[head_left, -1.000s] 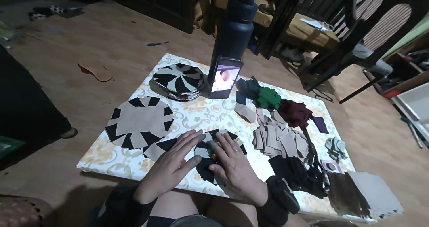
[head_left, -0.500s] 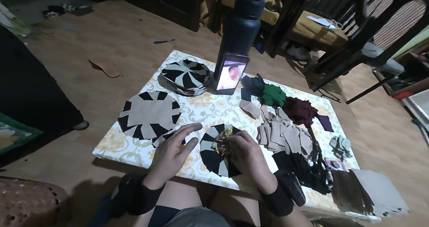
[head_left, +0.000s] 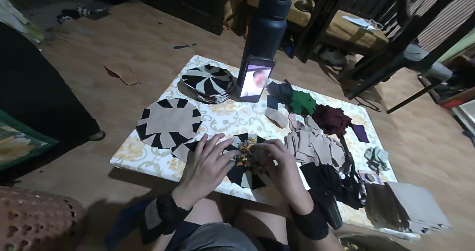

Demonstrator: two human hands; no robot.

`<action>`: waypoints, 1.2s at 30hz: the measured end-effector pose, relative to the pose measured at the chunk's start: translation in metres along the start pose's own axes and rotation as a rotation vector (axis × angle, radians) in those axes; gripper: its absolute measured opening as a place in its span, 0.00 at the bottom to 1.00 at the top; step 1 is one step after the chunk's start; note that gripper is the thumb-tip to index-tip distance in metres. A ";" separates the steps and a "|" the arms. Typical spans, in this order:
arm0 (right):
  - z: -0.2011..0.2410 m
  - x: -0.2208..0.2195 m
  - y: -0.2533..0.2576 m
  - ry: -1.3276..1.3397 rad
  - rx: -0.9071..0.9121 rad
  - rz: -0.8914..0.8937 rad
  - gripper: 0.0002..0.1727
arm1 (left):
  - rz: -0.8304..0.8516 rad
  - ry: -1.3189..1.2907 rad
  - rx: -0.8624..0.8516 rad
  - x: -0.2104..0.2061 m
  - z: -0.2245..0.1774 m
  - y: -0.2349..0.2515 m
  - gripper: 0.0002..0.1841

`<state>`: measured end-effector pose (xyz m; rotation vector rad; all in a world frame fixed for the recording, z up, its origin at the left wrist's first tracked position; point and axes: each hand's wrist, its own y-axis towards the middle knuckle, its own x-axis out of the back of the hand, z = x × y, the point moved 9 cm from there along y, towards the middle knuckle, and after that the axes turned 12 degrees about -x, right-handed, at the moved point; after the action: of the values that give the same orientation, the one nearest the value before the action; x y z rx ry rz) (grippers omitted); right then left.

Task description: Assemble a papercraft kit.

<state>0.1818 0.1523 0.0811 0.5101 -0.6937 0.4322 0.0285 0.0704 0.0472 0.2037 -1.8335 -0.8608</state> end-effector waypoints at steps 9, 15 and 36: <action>-0.020 -0.026 -0.014 -0.111 -0.066 0.019 0.10 | 0.171 -0.015 0.103 -0.024 -0.013 0.031 0.14; -0.009 -0.003 -0.019 0.054 0.005 -0.088 0.08 | 0.066 -0.060 0.082 -0.012 -0.015 0.025 0.10; -0.004 -0.023 -0.038 -0.129 0.034 -0.082 0.06 | -0.015 -0.110 0.086 -0.001 -0.003 0.001 0.11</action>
<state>0.1884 0.1198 0.0514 0.6000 -0.7877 0.3371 0.0319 0.0701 0.0474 0.2290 -1.9760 -0.8180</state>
